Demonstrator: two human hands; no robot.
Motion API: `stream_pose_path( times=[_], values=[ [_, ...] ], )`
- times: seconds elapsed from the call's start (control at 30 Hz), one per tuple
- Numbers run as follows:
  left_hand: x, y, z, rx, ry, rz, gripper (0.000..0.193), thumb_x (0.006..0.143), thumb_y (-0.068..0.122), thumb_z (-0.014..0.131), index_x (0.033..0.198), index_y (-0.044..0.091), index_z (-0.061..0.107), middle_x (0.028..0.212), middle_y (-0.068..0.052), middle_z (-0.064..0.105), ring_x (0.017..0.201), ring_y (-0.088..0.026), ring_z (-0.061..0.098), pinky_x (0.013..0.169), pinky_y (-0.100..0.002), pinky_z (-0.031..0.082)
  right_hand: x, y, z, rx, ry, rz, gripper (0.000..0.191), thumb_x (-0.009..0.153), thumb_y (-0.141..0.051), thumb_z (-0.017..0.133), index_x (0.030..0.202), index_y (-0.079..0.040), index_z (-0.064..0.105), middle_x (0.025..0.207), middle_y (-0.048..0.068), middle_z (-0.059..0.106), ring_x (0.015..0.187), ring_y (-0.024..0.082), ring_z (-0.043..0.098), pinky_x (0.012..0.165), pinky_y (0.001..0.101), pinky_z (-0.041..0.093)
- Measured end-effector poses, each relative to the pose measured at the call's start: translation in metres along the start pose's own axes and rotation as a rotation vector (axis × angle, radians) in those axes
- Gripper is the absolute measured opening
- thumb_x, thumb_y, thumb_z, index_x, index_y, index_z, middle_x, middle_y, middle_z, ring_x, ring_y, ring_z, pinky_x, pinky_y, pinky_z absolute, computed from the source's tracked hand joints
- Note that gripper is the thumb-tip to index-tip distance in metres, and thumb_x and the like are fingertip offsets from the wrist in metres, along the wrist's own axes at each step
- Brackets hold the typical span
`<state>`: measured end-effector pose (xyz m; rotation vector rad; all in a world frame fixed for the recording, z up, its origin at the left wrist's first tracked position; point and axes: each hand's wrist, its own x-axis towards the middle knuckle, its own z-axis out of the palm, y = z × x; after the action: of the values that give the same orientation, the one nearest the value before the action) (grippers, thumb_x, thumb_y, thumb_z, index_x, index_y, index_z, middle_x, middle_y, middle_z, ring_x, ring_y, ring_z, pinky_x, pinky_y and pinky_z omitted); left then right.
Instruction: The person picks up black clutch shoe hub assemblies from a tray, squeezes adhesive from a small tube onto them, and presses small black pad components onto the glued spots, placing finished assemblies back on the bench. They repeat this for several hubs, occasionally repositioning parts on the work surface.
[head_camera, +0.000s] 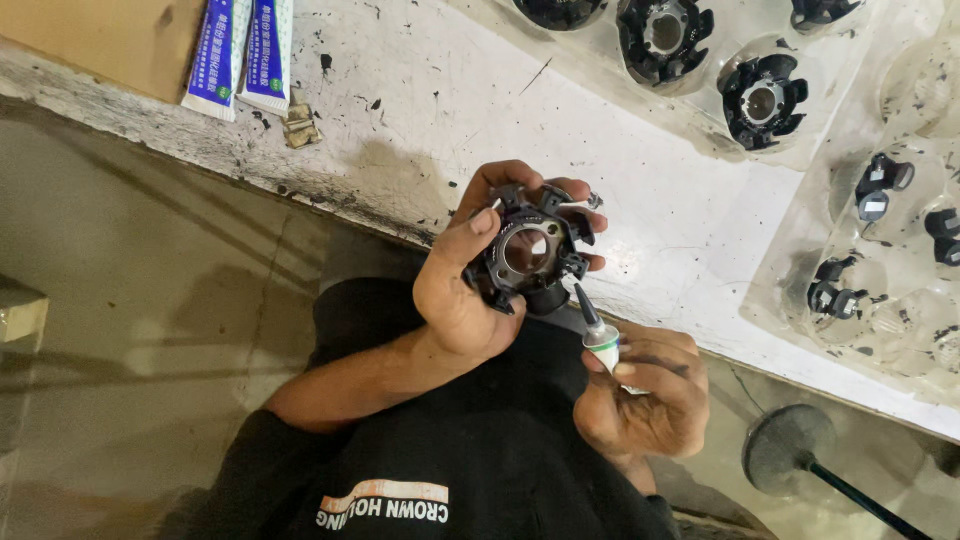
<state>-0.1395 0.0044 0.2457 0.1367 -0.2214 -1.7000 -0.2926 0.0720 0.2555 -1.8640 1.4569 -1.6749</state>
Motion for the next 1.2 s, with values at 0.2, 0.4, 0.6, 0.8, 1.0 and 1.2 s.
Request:
stream_pose_path(
  times=[0.2,0.4,0.6,0.8,1.0,1.2],
  values=[
    [-0.008,-0.008,0.008,-0.138,0.098,-0.141,0.044,0.105,0.031,0.053,0.139,0.004,0.046,0.135,-0.028,0.056,0.126,-0.042,0.061,0.105,-0.056,0.056,-0.001,0.011,-0.004,-0.002,0.030,-0.069,0.027,0.084,0.007,0.072,0.096,-0.005,0.051,0.082,0.011,0.061,0.075,0.023,0.067,0.067,0.0311,0.057],
    [-0.007,-0.012,0.004,-0.166,0.131,-0.180,0.044,0.105,0.030,0.052,0.140,0.005,0.046,0.136,-0.028,0.056,0.125,-0.043,0.062,0.105,-0.058,0.056,0.004,0.013,-0.008,0.007,-0.030,-0.098,0.024,0.081,0.003,0.074,0.094,-0.004,0.055,0.083,0.011,0.062,0.076,0.025,0.069,0.067,0.0313,0.058],
    [-0.004,-0.017,0.003,-0.214,0.178,-0.204,0.041,0.104,0.028,0.052,0.138,0.006,0.047,0.134,-0.028,0.057,0.123,-0.043,0.063,0.103,-0.057,0.057,0.005,0.010,-0.007,-0.001,-0.006,-0.095,0.024,0.080,0.006,0.075,0.091,-0.003,0.055,0.082,0.012,0.063,0.078,0.025,0.068,0.066,0.0338,0.060],
    [-0.002,-0.020,-0.002,-0.238,0.199,-0.251,0.040,0.103,0.031,0.054,0.133,0.005,0.052,0.132,-0.027,0.059,0.120,-0.043,0.064,0.100,-0.057,0.057,0.001,0.004,-0.009,0.048,0.015,0.047,0.029,0.082,0.011,0.078,0.090,-0.003,0.054,0.086,0.013,0.063,0.075,0.023,0.067,0.068,0.0319,0.057],
    [-0.001,-0.023,-0.004,-0.371,0.204,-0.344,0.039,0.105,0.034,0.054,0.129,0.003,0.057,0.131,-0.027,0.061,0.120,-0.043,0.065,0.099,-0.055,0.059,0.005,-0.001,-0.012,0.068,-0.015,0.126,0.029,0.081,0.015,0.077,0.086,-0.003,0.055,0.083,0.012,0.064,0.073,0.020,0.067,0.066,0.0299,0.057],
    [0.003,-0.021,0.001,-0.477,0.240,-0.397,0.043,0.105,0.039,0.054,0.128,0.003,0.059,0.129,-0.027,0.061,0.118,-0.043,0.066,0.097,-0.053,0.060,0.015,-0.011,-0.015,0.096,-0.086,0.182,0.023,0.082,0.015,0.070,0.088,-0.001,0.056,0.085,0.012,0.064,0.076,0.021,0.068,0.067,0.0301,0.058]
  ],
)
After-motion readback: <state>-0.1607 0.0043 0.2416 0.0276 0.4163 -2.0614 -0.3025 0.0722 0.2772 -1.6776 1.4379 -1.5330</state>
